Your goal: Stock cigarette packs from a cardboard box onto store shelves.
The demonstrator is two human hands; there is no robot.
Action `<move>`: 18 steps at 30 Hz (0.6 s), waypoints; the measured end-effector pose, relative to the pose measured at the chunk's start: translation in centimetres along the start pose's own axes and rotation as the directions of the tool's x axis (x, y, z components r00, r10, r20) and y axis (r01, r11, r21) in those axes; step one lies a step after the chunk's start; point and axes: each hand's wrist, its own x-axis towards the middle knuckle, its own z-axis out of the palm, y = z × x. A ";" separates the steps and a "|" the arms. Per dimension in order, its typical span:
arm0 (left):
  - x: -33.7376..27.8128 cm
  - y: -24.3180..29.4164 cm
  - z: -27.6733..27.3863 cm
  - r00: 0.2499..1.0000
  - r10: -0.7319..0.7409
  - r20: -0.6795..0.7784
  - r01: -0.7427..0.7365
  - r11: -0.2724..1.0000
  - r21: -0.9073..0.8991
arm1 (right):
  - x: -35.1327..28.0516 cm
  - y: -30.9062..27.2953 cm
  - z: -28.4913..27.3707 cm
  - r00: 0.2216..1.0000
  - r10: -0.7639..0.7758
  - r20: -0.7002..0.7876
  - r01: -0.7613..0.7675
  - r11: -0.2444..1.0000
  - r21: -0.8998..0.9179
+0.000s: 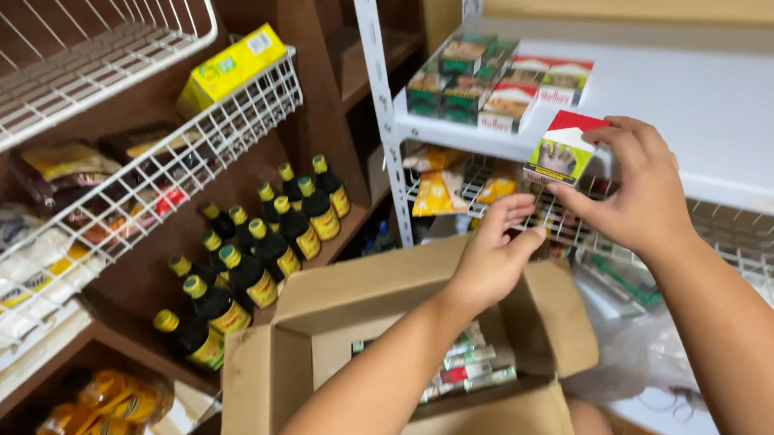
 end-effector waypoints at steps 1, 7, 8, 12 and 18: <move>0.5 1.3 0.2 1.000 0.011 0.002 -0.011 1.000 0.002 | 0.5 0.5 0.2 1.000 -0.007 -0.008 0.007 1.000 -0.003; 1.3 4.3 0.8 0.948 0.318 -0.029 -0.252 0.800 0.545 | 2.0 2.4 1.9 0.982 0.129 0.136 -0.096 0.969 -0.226; 0.9 4.7 0.9 0.933 0.355 0.061 -0.294 0.654 0.697 | 2.2 1.8 1.8 0.980 0.157 0.125 -0.123 0.962 -0.243; -0.5 6.8 1.7 0.928 0.277 0.249 -0.343 0.374 0.862 | 1.6 2.5 3.0 0.970 0.239 0.043 -0.224 0.947 -0.230; 0.8 5.6 2.2 0.919 0.266 0.289 -0.366 0.314 0.876 | 2.0 1.9 3.0 0.947 0.310 0.084 -0.268 0.907 -0.325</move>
